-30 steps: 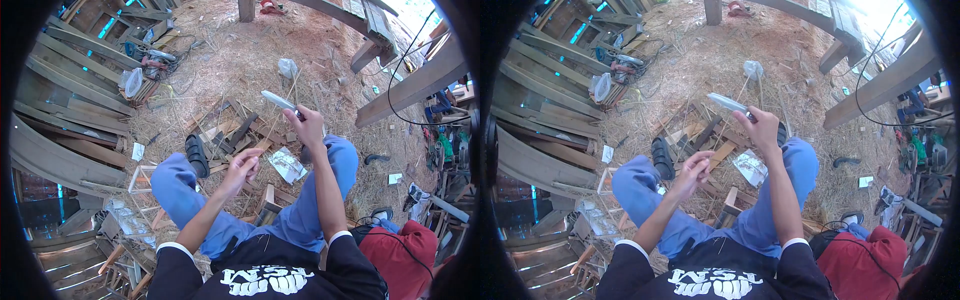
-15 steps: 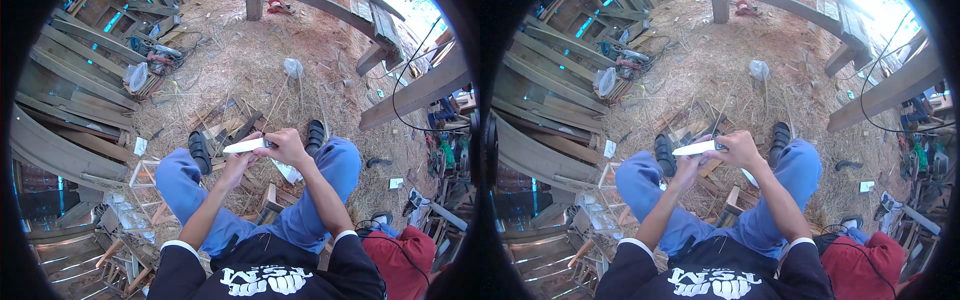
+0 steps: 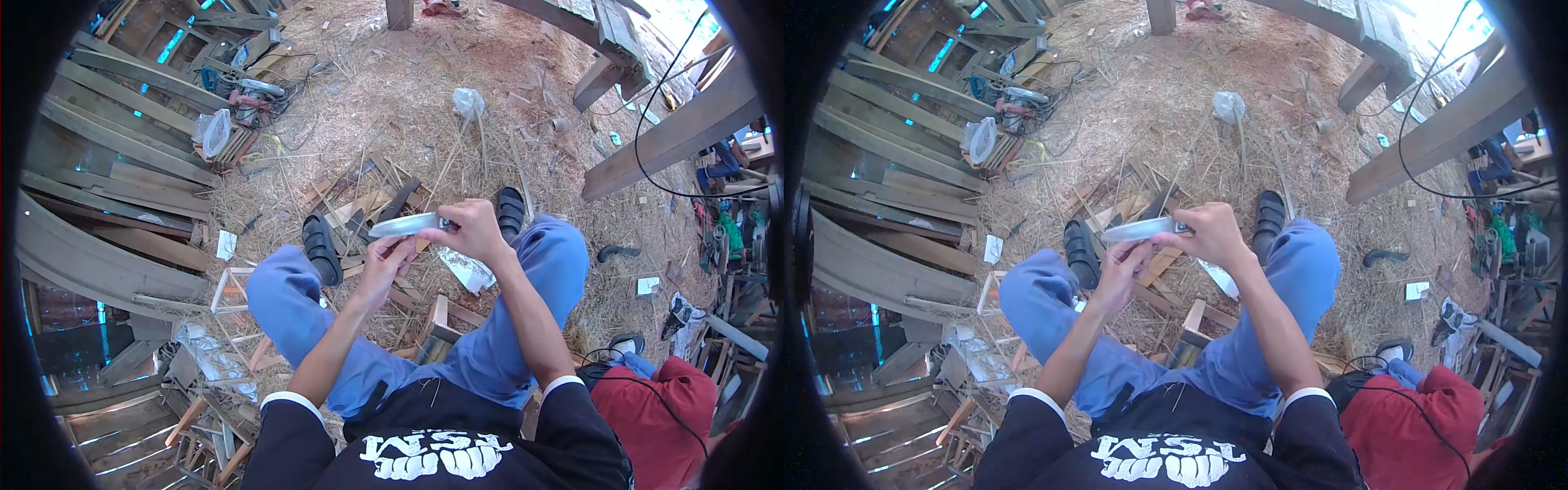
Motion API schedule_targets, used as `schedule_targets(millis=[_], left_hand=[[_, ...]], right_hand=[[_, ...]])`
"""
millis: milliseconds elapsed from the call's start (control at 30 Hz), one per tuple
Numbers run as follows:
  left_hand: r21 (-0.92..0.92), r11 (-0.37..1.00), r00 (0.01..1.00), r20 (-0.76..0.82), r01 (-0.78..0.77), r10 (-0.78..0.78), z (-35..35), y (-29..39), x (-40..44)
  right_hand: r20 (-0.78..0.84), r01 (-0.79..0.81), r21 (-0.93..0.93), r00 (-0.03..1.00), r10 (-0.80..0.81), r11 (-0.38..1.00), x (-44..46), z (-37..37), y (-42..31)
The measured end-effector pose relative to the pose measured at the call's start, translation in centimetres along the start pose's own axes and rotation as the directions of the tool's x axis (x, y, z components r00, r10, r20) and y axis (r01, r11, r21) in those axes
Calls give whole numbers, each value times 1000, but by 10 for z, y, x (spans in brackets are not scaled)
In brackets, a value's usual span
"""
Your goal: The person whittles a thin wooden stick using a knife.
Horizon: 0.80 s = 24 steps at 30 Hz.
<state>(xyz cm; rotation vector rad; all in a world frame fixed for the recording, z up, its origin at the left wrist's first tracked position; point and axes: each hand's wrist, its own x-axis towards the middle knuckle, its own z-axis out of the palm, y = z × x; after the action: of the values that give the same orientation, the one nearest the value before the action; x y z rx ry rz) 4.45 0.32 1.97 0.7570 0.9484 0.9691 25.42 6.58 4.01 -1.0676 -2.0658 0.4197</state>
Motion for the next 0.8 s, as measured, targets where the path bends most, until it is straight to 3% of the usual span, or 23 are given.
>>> schedule_targets(millis=[167,267,433,533,800], left_hand=[[-33,999,999,38,1,0,2,1,-4],[-35,999,999,-13,41,-42,7,8,-3],[-26,1000,1000,-21,15,-15,3,5,1],[-51,997,998,-40,56,-58,1,5,-2],[-85,994,997,-31,65,-68,0,3,4]], right_hand=[[-57,-306,-54,951,303,950,5,-18,17],[-45,-287,-19,957,286,958,6,-19,11],[159,-14,34,987,9,999,-4,6,-8],[227,-41,78,974,22,996,-8,18,-14],[194,43,-10,980,-41,999,0,16,-2]])
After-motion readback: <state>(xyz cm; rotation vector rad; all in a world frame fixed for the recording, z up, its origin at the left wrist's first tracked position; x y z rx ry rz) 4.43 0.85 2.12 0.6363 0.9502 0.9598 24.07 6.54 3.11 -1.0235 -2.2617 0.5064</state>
